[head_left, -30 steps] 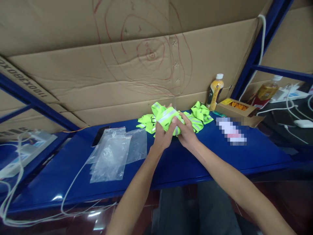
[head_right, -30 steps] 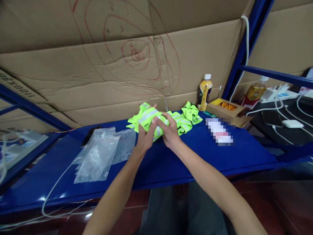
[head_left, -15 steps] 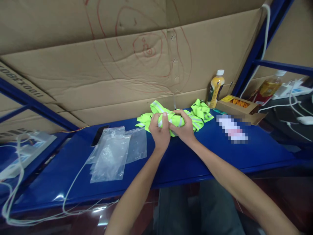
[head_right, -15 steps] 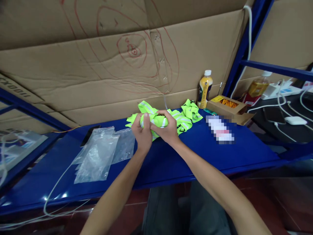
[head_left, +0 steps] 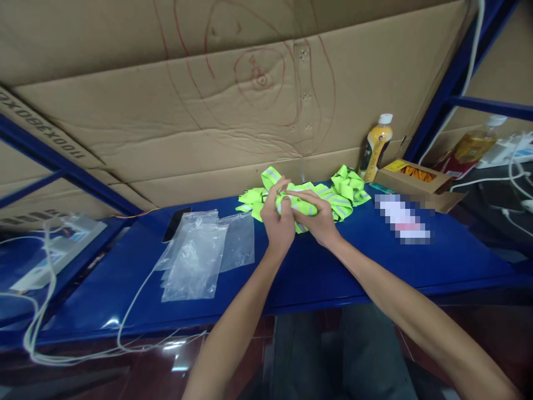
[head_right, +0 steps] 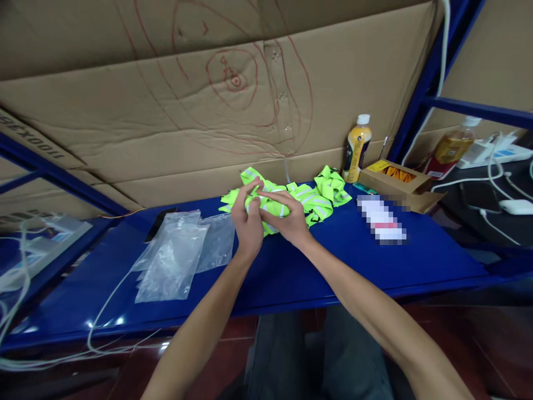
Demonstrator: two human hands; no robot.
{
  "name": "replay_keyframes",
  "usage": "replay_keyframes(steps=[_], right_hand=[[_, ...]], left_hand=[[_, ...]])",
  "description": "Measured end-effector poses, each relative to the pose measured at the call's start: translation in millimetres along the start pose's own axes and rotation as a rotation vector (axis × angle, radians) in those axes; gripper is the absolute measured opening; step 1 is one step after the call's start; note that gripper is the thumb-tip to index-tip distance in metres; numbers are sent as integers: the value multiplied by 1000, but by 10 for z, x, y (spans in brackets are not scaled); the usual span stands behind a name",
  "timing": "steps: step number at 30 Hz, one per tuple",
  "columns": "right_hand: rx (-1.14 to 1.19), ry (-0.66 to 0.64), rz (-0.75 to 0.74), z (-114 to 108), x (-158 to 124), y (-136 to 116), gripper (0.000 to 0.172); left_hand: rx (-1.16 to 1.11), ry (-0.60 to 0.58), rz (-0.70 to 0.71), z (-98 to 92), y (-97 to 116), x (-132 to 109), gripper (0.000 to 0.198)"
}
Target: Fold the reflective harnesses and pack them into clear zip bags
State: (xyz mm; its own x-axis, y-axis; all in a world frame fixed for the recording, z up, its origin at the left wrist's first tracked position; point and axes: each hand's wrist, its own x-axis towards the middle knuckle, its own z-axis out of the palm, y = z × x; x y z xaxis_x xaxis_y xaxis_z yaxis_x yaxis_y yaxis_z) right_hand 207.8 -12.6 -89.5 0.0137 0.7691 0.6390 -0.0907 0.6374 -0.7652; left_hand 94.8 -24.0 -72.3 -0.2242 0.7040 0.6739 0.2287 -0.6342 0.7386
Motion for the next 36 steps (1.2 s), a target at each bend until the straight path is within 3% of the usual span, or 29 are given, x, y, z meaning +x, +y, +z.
replay_keyframes(steps=[4, 8, 13, 15, 17, 19, 21, 22, 23, 25, 27, 29, 31, 34, 36], right_hand=[[40, 71, 94, 34, 4, -12, 42], [121, 154, 266, 18, 26, 13, 46], [359, 189, 632, -39, 94, 26, 62], [413, 227, 693, -67, 129, 25, 67], [417, 271, 676, -109, 164, 28, 68], [399, 309, 631, -167, 198, 34, 67], [378, 337, 601, -223, 227, 33, 66], [371, 349, 597, -243, 238, 29, 66], [367, 356, 596, -256, 247, 23, 67], [369, 352, 593, -259, 256, 10, 67], [370, 347, 590, -242, 257, 6, 65], [364, 355, 587, -225, 253, 16, 63], [345, 364, 573, -221, 250, 38, 62], [273, 351, 509, -235, 246, 77, 63], [187, 311, 434, -246, 240, 93, 62]], left_hand=[[-24, -166, 48, -99, 23, 46, 38], [-72, -339, -36, -143, 15, 68, 58], [-58, -426, -136, -113, -33, 119, 70], [-57, -399, -149, -213, -15, 181, 73], [84, -308, -89, -463, 38, 254, 73], [458, -203, 6, -852, 104, 306, 70], [899, -89, -46, -1293, 146, 311, 69], [1083, -57, -137, -1496, 145, 295, 75], [1231, -64, -251, -1674, 127, 270, 84], [1389, -185, -484, -1927, 43, 211, 106], [1448, -328, -649, -2057, -76, 159, 122], [1486, -406, -701, -2112, -183, 130, 121], [1521, -378, -608, -2134, -248, 133, 112], [1499, -275, -252, -2095, -260, 216, 111], [1408, -300, -24, -1980, -222, 327, 115]])
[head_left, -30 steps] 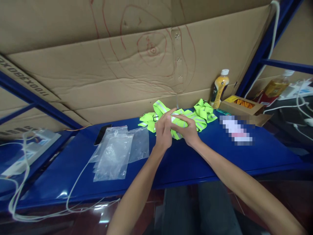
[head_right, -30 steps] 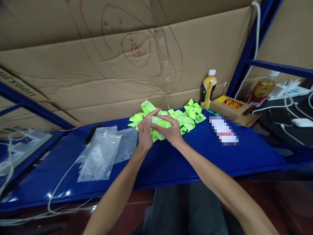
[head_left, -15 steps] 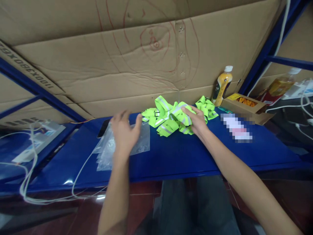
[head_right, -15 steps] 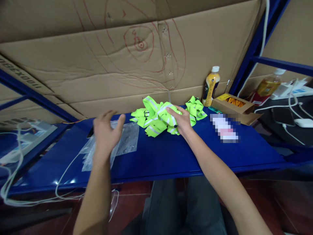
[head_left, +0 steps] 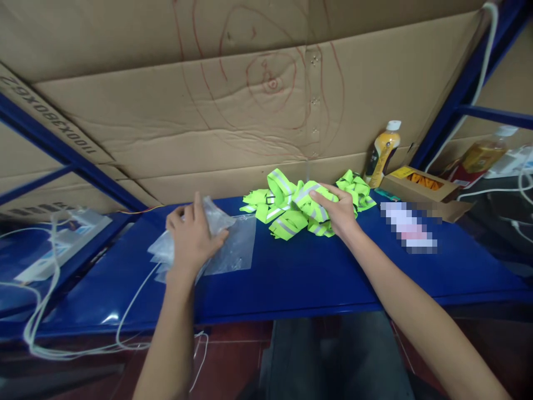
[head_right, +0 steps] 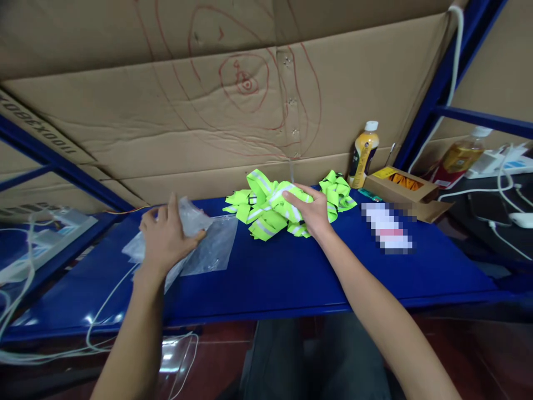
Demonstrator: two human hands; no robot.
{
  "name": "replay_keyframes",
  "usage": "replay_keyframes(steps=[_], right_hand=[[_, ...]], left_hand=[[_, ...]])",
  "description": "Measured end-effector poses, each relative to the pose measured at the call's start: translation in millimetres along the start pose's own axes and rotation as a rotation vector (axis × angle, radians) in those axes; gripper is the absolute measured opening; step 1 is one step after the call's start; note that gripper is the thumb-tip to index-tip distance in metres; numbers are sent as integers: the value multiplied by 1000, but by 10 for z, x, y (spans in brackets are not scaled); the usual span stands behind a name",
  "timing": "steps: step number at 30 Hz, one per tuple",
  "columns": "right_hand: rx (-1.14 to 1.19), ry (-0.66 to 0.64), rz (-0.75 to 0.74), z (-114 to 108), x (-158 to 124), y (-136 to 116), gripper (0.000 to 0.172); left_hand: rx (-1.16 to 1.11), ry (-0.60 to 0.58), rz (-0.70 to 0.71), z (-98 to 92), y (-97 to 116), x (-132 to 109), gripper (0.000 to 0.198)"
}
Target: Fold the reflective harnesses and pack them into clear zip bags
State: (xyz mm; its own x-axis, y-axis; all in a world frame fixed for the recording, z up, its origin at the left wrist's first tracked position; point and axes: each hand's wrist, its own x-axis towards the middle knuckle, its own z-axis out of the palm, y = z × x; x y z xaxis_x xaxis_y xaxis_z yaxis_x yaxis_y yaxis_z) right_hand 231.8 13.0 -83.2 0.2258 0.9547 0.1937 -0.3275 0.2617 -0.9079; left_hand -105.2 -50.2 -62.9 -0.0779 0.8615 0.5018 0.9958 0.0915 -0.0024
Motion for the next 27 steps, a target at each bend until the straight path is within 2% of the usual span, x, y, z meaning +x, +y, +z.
replay_keyframes(steps=[4, 7, 9, 12, 14, 18, 21, 23, 27], right_hand=[[-146, -85, -215, -4, -13, -7, 52], [-213, -118, -291, -5, -27, -48, 47], [-278, -152, -345, -21, -31, -87, 43], [-394, -224, -455, -65, -29, -148, 40], [-461, -259, -514, -95, -26, -187, 40], [-510, -242, -561, -125, -14, -261, 40], [-417, -173, -528, -130, -1, -306, 38], [-341, -172, -467, -135, 6, -327, 38], [-352, -365, -345, -158, 14, -338, 39]], left_hand=[[-136, 66, 321, -161, 421, 307, 120], [-224, 45, 504, -269, 793, 469, 120], [-286, 7, 630, -276, 1006, 507, 121], [-332, -14, 758, -164, 1246, 465, 124], [-331, 11, 773, -51, 1346, 402, 127], [-242, 87, 635, 83, 1395, 333, 120], [-246, 141, 585, 86, 1351, 353, 122], [-289, 171, 592, 84, 1329, 362, 125], [-328, 204, 635, 109, 1343, 305, 125]])
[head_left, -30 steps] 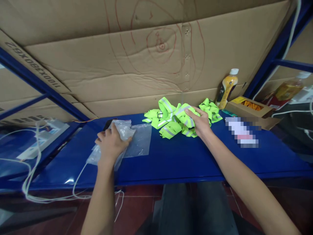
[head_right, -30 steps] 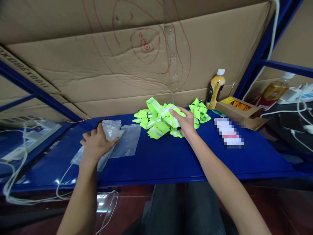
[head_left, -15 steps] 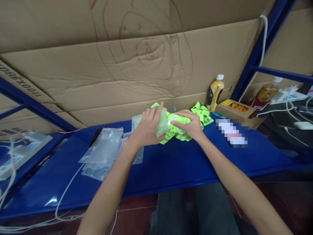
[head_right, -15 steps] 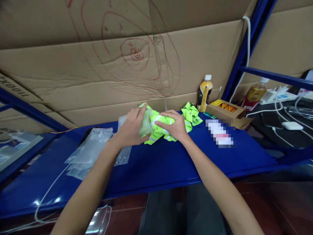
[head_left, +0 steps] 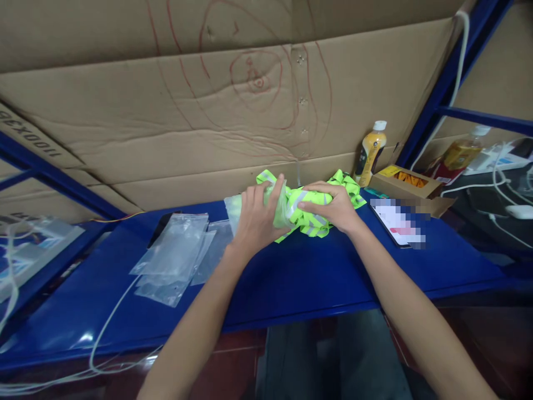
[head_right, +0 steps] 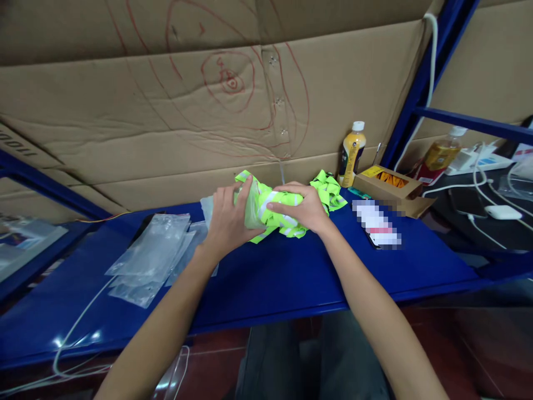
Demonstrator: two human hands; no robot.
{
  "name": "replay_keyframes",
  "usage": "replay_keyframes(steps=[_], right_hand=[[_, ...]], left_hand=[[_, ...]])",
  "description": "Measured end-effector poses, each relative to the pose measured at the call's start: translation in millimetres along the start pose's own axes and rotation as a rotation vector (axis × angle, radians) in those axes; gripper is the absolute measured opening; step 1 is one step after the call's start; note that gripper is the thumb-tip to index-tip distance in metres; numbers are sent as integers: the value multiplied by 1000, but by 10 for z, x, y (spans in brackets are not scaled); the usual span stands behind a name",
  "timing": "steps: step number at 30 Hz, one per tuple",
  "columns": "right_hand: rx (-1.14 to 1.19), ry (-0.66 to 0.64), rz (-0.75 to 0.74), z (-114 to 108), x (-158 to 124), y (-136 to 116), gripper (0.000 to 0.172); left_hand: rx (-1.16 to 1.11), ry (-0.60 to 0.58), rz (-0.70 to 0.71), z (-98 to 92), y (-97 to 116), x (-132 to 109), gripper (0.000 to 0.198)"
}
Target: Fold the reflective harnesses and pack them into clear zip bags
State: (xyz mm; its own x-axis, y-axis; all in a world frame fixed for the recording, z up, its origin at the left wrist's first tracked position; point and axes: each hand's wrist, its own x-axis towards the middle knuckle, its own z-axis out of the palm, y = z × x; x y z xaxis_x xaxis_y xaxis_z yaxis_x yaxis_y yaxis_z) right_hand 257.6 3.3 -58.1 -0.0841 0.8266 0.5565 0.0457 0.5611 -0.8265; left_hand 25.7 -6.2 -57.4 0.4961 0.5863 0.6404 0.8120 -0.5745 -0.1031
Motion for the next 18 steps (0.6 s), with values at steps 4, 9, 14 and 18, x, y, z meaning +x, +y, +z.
replay_keyframes(steps=[4, 9, 14, 18], right_hand=[[-101, -55, -16, -20, -2, 11, 40], [-201, -118, -146, -46, -10, -51, 37], [-245, -207, -215, -66, -28, -110, 33], [-249, -260, -245, -94, -30, -131, 31]], left_hand=[[-68, 21, 37, 34, 85, -59, 116], [-77, 6, 77, 74, 146, -70, 107], [-50, 60, -53, 136, 195, -58, 109], [1, 84, -148, 123, 226, -46, 94]])
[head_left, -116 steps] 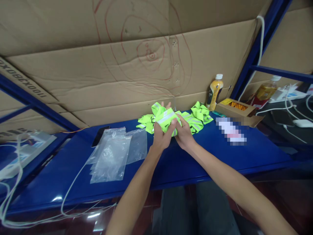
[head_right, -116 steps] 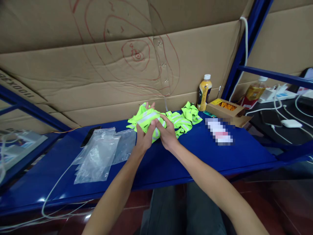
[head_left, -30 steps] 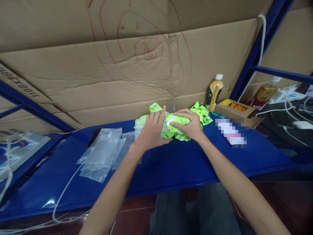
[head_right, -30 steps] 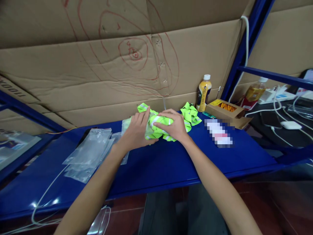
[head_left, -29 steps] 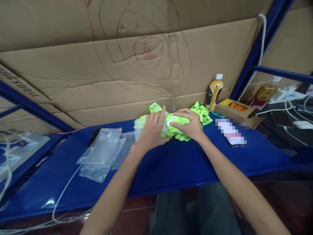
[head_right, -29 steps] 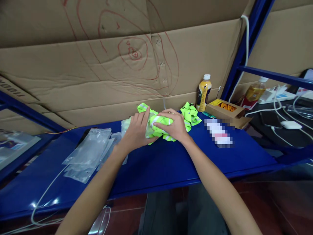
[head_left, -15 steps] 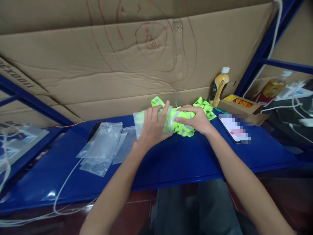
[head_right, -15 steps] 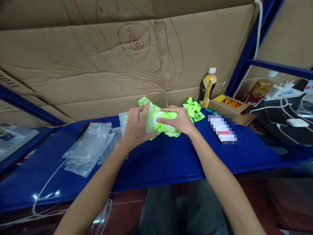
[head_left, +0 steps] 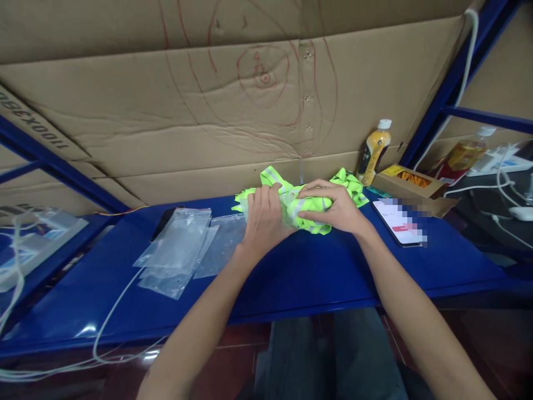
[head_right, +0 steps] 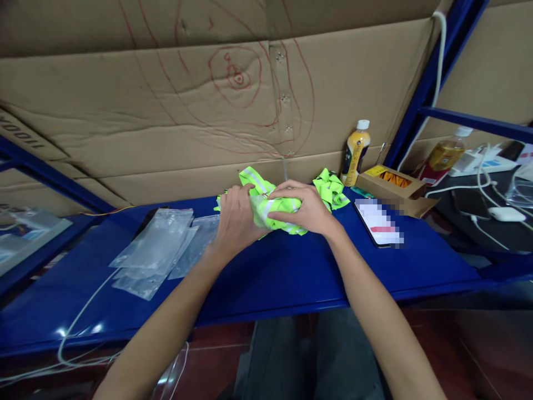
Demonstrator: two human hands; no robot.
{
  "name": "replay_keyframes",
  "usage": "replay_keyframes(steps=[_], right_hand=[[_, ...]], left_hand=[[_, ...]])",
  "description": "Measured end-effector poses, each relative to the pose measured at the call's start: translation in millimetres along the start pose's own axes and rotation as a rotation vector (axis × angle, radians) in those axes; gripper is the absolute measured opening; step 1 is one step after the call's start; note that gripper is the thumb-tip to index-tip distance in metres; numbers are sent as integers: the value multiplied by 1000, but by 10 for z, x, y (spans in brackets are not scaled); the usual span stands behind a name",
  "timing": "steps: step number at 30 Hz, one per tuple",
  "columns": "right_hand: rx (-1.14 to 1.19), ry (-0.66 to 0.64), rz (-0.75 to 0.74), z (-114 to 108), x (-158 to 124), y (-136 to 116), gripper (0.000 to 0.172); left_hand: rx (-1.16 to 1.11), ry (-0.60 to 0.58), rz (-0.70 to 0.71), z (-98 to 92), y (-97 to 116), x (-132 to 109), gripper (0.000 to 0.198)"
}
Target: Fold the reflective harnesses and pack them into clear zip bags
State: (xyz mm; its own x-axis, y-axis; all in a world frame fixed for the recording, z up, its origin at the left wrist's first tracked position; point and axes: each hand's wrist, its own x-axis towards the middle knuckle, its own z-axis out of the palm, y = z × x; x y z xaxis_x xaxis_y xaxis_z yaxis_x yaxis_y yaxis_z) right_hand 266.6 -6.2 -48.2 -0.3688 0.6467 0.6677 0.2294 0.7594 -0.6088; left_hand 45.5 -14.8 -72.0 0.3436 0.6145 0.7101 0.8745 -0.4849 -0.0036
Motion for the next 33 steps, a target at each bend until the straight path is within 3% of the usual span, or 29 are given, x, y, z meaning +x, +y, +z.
replay_keyframes(steps=[5, 11, 18, 24, 29, 33], right_hand=[[-1, 35, -14, -81, -1, -33, 30], [78, -77, 12, -45, -8, 45, 34], [-128, 149, -35, 127, -28, 104, 30], [-94, 85, -32, 224, -30, 111, 31], [-154, 200, 77, 290, -28, 154, 32], [-181, 197, 43, 377, -60, 188, 34]], left_hand=[[76, -15, -16, -71, -16, 19, 78], [7, -61, 101, -32, -69, 3, 78], [3, -38, 137, 97, -124, -17, 75], [-73, -54, 144, 69, -202, -6, 76], [-136, -56, 210, 92, -225, -13, 67], [-94, -26, 228, 151, -178, -24, 66]])
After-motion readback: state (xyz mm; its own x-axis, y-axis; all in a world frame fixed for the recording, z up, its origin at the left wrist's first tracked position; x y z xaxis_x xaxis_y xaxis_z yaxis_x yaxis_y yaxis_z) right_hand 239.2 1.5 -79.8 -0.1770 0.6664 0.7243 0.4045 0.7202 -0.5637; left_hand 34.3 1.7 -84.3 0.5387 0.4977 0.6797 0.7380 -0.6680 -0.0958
